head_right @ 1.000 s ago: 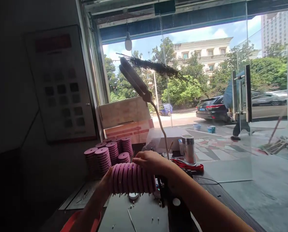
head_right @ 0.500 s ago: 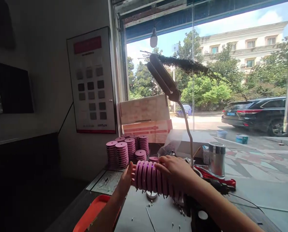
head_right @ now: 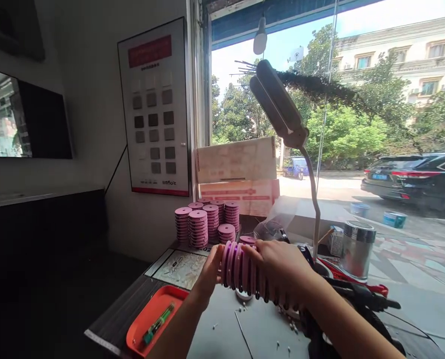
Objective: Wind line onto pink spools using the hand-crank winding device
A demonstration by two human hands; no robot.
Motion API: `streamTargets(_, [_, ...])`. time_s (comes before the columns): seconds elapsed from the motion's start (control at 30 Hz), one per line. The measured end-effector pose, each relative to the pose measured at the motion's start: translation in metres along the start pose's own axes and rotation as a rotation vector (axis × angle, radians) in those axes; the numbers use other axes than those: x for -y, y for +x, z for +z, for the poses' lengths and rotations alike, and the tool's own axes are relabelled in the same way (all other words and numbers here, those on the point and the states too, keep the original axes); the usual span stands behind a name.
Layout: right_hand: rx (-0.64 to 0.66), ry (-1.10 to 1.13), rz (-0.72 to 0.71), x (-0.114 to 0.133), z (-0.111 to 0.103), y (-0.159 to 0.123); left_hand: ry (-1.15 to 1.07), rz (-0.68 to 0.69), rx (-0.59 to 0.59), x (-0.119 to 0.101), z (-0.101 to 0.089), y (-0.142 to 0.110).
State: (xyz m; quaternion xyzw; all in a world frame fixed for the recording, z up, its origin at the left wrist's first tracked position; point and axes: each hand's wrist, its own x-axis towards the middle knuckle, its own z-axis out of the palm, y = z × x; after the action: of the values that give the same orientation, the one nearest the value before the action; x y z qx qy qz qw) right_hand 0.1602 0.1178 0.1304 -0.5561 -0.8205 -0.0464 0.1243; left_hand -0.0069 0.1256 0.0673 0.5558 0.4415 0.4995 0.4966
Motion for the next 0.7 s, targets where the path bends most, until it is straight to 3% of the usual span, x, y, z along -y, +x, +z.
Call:
streamTargets(0.1, [0.070,0.073,-0.025,-0.006,-0.005,0.011,-0.154,-0.021,0.194,-0.004,-0.002,-0.005])
streamTargets(0.17, [0.092,0.093,-0.029,-0.008,-0.005,0.013,-0.214,-0.032,0.246,-0.006,-0.004,-0.006])
streamTargets(0.7, [0.156,0.170,-0.067,-0.007,-0.009,0.016,-0.260,-0.021,0.246,-0.006,-0.003,-0.004])
